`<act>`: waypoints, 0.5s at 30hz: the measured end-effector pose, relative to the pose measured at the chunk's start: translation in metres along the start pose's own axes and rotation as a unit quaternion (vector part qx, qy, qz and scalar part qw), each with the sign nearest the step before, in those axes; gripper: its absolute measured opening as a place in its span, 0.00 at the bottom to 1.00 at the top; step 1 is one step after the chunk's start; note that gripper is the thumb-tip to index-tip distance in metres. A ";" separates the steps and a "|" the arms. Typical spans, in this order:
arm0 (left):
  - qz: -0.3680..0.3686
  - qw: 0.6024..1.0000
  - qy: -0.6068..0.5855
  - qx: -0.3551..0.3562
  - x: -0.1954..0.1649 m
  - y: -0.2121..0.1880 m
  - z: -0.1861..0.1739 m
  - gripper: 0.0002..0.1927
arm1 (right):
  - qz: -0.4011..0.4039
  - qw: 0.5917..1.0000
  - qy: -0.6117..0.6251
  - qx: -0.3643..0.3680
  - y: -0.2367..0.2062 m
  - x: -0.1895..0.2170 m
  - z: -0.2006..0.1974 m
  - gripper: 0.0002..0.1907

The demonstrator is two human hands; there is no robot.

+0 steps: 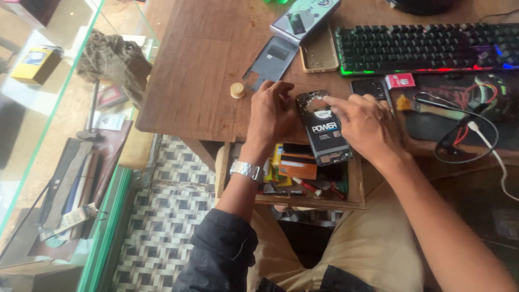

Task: The person works on a disassembled smartphone, using tweezers to remove small components from the phone frame and then brushing the frame with a small brush. The person handles the phone chassis, battery, and frame throughout the clip.

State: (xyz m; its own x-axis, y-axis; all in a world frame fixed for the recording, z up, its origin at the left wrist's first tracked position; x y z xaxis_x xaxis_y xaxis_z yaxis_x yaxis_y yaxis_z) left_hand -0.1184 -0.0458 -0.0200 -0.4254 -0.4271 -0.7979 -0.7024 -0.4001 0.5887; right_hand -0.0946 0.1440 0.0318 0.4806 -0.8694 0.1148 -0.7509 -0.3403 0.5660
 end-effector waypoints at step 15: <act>0.001 0.996 0.010 0.089 0.000 0.002 0.004 0.10 | 0.020 1.000 0.004 0.014 0.001 -0.002 -0.002 0.17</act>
State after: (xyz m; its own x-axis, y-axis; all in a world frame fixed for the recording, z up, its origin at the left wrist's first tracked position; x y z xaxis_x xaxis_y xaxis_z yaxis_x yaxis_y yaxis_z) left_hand -0.1223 -0.0429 -0.0193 -0.4171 -0.4447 -0.7926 -0.7919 -0.2502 0.5571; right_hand -0.0950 0.1461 0.0339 0.4543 -0.8792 0.1435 -0.7819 -0.3164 0.5371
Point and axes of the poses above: each hand's wrist, its own y-axis towards the middle knuckle, its own z-axis out of the palm, x = y × z, the point moved 7 cm from there along y, towards the middle knuckle, and after that the axes turned 15 degrees about -x, right-handed, at the moved point
